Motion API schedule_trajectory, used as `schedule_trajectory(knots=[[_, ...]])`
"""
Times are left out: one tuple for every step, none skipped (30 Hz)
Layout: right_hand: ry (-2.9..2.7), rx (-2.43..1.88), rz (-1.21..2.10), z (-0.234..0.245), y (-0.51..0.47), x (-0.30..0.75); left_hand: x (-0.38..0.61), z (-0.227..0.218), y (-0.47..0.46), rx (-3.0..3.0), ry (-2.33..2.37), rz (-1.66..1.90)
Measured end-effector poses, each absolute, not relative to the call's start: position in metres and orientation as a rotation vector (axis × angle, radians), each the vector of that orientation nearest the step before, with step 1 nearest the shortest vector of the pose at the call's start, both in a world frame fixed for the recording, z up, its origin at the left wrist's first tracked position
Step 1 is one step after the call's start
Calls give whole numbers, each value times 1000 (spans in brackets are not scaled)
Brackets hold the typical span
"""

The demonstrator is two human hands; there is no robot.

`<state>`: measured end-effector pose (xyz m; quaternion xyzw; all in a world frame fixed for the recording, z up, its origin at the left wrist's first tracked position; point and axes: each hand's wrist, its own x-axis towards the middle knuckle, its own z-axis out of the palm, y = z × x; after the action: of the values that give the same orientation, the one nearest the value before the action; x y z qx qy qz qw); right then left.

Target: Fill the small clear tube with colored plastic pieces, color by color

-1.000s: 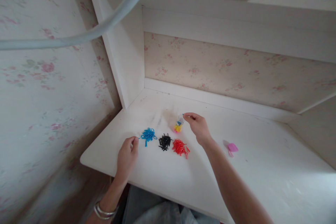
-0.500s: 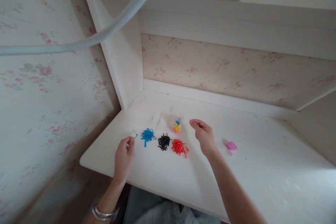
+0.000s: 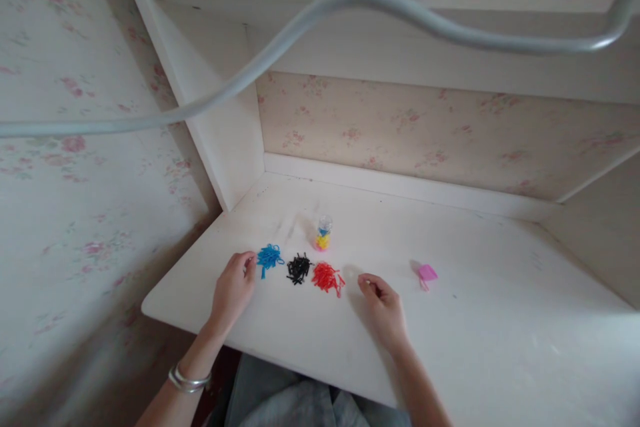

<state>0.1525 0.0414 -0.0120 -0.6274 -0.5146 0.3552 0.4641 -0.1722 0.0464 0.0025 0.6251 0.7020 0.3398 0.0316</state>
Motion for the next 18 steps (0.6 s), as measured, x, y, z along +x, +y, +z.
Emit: schedule_trajectory(knots=[[-1283,-1542,864,-12,41,151,-170,6,48,1965,2167,1029],[-1303,-1541,853,-12,41,151,-168,10,50,2007,2181,1000],[-1326,-1535,841,-13,41,150,-165,14,51,2052,2206,953],[-1348,-1526,826,-13,41,150,-162,18,52,2097,2241,891],[-1369,-1519,810,-12,40,150,-160,22,53,2137,2284,818],[-1388,-1511,794,-12,40,150,-157,26,53,2175,2324,740],[-1405,-1503,778,-11,39,150,-155,29,54,2209,2359,663],[-1421,-1495,762,-10,39,150,-153,32,54,2239,2386,593],[-1436,-1490,747,-8,38,150,-152,34,55,2264,2407,533],[-1450,-1487,734,-7,38,149,-151,36,55,2283,2420,484],[-1463,-1484,728,-6,38,149,-150,37,55,2299,2425,447],[-1474,-1482,729,-6,37,149,-149,37,55,2307,2425,424],[-1481,-1481,735,-5,37,148,-149,37,54,2307,2421,417],[-1483,-1481,746,-5,37,148,-149,37,54,2302,2413,423],[-1481,-1482,758,-6,37,148,-149,36,53,2291,2404,442],[-1475,-1485,769,-6,37,149,-150,34,53,2274,2398,471],[-1468,-1488,780,-7,37,149,-151,32,53,2253,2392,506],[-1461,-1488,788,-8,37,149,-152,29,54,2229,2386,546]])
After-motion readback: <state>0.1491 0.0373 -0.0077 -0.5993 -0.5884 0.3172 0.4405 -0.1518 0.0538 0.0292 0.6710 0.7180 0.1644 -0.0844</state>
